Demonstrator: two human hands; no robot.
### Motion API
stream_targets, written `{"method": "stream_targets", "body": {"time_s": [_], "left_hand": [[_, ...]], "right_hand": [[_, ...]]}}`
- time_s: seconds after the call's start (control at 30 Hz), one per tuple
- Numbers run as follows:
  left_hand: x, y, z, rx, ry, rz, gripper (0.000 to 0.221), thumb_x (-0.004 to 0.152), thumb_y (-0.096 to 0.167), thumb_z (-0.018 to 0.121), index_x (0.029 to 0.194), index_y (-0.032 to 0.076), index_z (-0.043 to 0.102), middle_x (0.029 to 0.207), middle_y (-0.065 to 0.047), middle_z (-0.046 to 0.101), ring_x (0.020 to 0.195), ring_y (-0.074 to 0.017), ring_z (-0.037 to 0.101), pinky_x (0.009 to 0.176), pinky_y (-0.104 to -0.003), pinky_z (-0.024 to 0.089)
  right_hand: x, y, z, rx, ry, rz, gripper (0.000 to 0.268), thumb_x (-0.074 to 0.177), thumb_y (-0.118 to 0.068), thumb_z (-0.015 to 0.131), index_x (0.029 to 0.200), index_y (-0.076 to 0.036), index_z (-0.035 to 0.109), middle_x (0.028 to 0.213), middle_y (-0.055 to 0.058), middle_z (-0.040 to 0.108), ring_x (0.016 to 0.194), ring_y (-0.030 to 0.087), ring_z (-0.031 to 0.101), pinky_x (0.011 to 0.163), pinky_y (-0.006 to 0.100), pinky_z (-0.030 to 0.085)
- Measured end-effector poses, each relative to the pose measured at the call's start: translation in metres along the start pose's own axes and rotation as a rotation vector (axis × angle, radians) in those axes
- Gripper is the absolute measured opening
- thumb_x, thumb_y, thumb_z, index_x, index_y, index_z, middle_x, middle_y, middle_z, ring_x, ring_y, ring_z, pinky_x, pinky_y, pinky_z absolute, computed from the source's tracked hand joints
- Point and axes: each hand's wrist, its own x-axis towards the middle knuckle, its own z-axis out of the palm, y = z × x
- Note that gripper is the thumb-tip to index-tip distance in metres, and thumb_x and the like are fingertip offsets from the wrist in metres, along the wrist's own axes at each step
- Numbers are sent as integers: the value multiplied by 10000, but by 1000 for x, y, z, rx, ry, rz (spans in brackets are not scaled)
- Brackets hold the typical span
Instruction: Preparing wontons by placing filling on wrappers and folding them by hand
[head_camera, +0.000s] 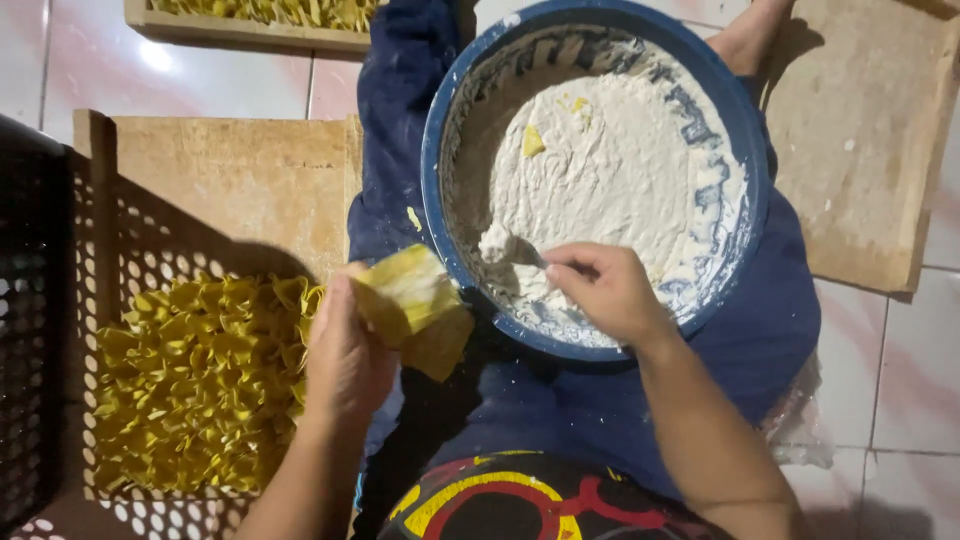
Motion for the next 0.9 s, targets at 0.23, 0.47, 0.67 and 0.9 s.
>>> {"method": "stream_targets", "body": {"time_s": [0.23, 0.47, 0.67, 0.9], "left_hand": [[-1, 17, 90, -176, 143, -406, 379, 994, 251, 554, 1315, 53, 576, 1066, -180, 673, 883, -263, 695, 823, -416, 591], [-1, -6, 83, -233, 199, -549, 405, 1023, 374, 546, 1181, 2, 565, 1007, -231, 695, 797, -318, 753, 644, -348, 653], [14, 3, 61, -124, 275, -415, 430, 978, 386, 600, 1232, 41, 569, 1072, -187, 684, 881, -268, 719, 801, -385, 637], [2, -6, 97, 11, -91, -382, 663, 996, 441, 482, 1435, -56, 503, 1166, -270, 670, 1004, -325, 718, 919, -501, 597]], "right_hand": [[-18, -12, 15, 179, 147, -446, 183, 858, 43, 759, 1021, -22, 814, 878, 121, 780, 736, 208, 747, 681, 345, 606], [-2, 8, 17, 203, 224, -615, 171, 852, 65, 798, 998, -24, 816, 889, 125, 769, 715, 231, 727, 679, 350, 584], [6, 14, -1, 149, 256, -604, 171, 943, 82, 662, 1038, 14, 787, 864, 145, 742, 633, 233, 669, 564, 331, 546], [-2, -4, 12, 212, 216, -702, 217, 941, -237, 757, 1051, -51, 777, 980, 107, 687, 642, 185, 565, 510, 289, 516]]}}
